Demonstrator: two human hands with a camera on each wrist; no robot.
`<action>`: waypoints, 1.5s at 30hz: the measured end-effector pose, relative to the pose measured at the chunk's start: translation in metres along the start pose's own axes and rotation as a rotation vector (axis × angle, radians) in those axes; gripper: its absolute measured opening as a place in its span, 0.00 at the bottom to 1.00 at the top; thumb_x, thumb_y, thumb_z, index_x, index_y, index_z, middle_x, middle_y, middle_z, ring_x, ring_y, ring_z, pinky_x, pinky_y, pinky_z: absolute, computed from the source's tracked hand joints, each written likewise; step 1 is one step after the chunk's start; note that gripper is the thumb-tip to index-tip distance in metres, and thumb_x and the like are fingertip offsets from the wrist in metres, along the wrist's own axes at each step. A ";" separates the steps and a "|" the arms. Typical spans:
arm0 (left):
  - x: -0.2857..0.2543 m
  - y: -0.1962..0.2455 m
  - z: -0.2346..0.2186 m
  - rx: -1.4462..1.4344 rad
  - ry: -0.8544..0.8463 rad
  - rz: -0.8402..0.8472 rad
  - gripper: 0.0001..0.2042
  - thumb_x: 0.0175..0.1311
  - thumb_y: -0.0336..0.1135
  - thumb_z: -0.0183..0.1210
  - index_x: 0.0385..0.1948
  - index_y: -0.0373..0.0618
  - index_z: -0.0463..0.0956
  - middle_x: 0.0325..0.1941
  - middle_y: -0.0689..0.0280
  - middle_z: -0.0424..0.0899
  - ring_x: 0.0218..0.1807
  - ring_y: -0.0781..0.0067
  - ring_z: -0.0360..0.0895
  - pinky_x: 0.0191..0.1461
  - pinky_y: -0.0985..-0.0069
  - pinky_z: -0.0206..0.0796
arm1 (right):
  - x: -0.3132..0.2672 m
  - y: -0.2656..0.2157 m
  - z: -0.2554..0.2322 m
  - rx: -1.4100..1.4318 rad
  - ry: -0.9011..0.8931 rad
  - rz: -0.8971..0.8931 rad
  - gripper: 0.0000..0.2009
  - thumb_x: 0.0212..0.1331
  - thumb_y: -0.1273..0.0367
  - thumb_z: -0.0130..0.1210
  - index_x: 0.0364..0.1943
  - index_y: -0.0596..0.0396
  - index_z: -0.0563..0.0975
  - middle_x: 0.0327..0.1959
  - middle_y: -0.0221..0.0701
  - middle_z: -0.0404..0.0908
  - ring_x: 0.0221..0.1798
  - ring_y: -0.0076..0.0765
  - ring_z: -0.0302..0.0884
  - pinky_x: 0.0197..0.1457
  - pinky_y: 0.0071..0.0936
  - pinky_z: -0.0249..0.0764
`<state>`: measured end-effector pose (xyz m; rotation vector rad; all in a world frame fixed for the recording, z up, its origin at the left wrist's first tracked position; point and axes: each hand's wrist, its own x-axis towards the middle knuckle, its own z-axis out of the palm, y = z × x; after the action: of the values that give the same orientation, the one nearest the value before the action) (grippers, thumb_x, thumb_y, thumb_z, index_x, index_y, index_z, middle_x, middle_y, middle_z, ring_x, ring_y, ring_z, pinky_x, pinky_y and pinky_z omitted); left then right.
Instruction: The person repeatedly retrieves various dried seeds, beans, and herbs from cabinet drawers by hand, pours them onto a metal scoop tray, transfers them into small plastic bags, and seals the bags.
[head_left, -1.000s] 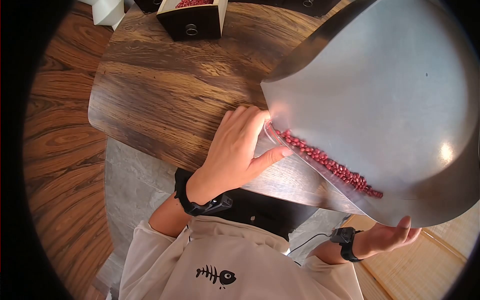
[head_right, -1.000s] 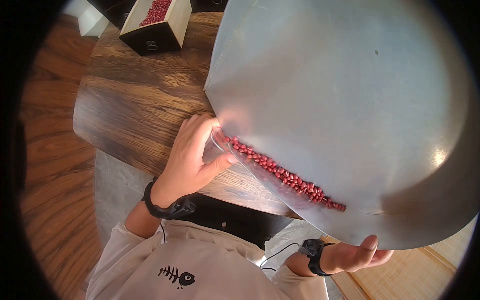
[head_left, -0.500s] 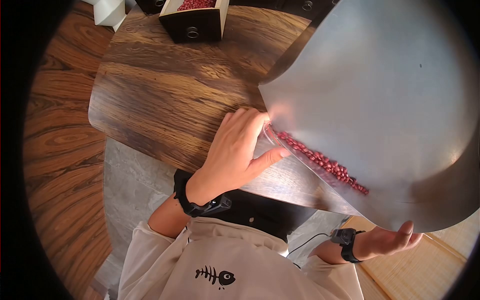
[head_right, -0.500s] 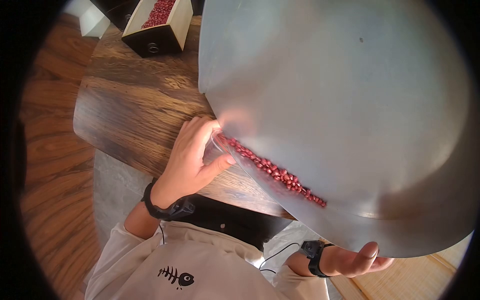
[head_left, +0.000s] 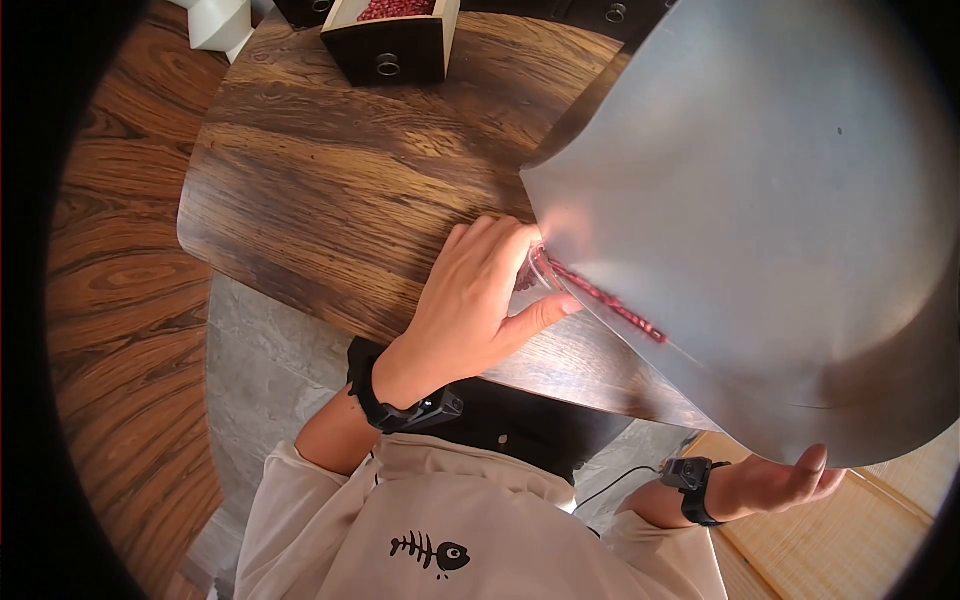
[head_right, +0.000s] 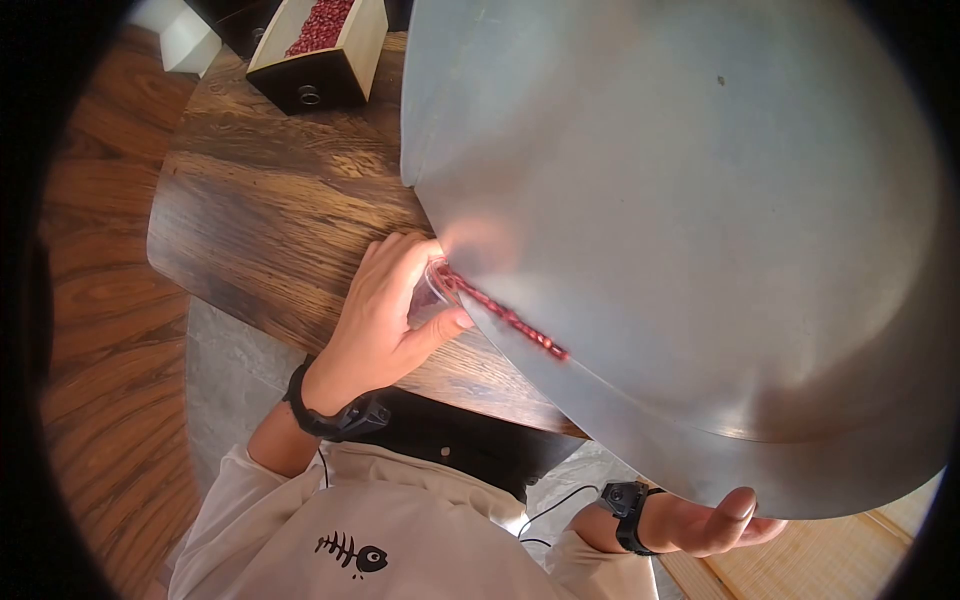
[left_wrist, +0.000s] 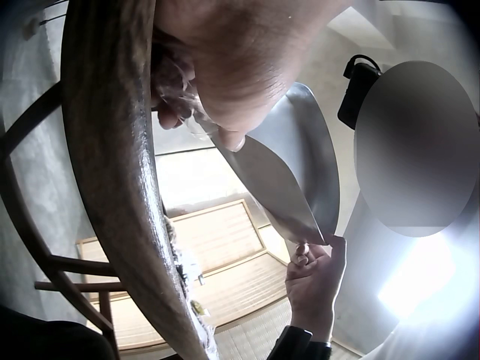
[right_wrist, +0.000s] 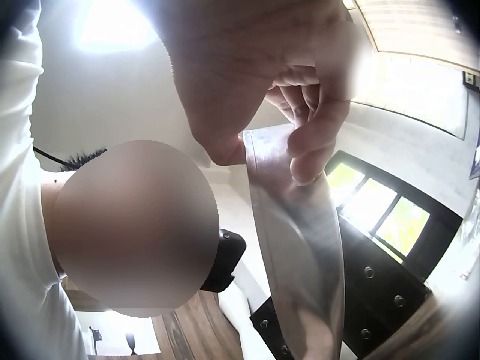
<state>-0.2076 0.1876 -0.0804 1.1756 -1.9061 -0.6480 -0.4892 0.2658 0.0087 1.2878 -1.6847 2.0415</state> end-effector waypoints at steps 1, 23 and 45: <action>0.000 0.000 0.000 0.000 0.001 0.000 0.29 0.62 0.51 0.68 0.53 0.35 0.72 0.43 0.56 0.79 0.45 0.56 0.74 0.53 0.62 0.63 | 0.000 -0.003 0.003 -0.002 0.003 0.002 0.28 0.59 0.58 0.63 0.49 0.77 0.78 0.48 0.56 0.81 0.47 0.53 0.83 0.48 0.48 0.83; 0.002 0.004 -0.007 -0.202 -0.074 -0.048 0.23 0.59 0.40 0.72 0.52 0.39 0.74 0.39 0.62 0.76 0.44 0.63 0.71 0.52 0.68 0.63 | -0.006 0.033 -0.016 -0.113 -0.214 0.219 0.22 0.67 0.62 0.52 0.59 0.66 0.75 0.54 0.42 0.79 0.51 0.37 0.81 0.48 0.33 0.81; 0.003 0.009 -0.007 -0.311 -0.124 -0.046 0.26 0.59 0.43 0.71 0.57 0.46 0.75 0.38 0.66 0.73 0.40 0.65 0.68 0.49 0.70 0.61 | -0.050 0.028 0.063 0.375 -0.742 1.266 0.17 0.71 0.63 0.51 0.53 0.65 0.71 0.34 0.47 0.86 0.28 0.37 0.85 0.31 0.26 0.80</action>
<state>-0.2068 0.1890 -0.0687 1.0013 -1.8021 -1.0221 -0.4459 0.2193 -0.0488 1.3008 -3.1639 2.7744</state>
